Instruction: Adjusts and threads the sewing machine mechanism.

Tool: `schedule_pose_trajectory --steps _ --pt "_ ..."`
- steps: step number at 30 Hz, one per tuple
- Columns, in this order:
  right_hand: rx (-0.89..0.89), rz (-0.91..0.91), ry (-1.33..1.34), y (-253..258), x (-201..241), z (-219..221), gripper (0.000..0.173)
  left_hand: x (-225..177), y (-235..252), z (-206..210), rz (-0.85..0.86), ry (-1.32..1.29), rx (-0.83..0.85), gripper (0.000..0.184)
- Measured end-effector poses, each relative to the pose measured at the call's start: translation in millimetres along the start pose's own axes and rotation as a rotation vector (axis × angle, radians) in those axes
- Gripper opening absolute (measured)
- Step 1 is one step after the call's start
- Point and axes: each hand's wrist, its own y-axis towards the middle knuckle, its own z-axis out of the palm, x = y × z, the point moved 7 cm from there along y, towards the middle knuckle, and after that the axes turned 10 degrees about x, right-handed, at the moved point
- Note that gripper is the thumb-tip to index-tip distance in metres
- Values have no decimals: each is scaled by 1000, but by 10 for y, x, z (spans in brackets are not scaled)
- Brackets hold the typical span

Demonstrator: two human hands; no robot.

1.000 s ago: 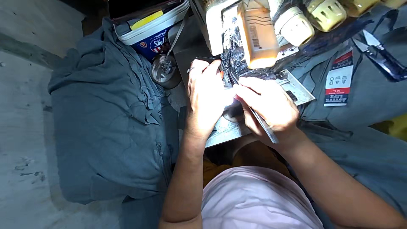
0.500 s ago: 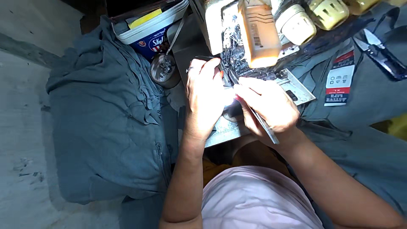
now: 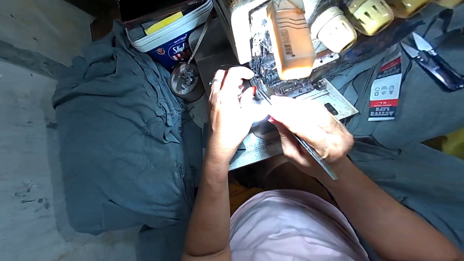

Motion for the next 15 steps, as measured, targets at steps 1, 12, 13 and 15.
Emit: schedule_pose_trajectory --steps 1,12,13,15 --pt "2 3 8 4 9 -3 11 4 0 0 14 -17 -4 30" --pt "-16 57 76 -46 159 -52 11 15 -66 -73 30 -93 -147 10" --pt "-12 72 81 -69 174 -67 11 33 -75 -85 30 -124 -168 10" --pt "-11 105 75 -122 206 -99 11 77 -98 -116 24 -205 -201 11"
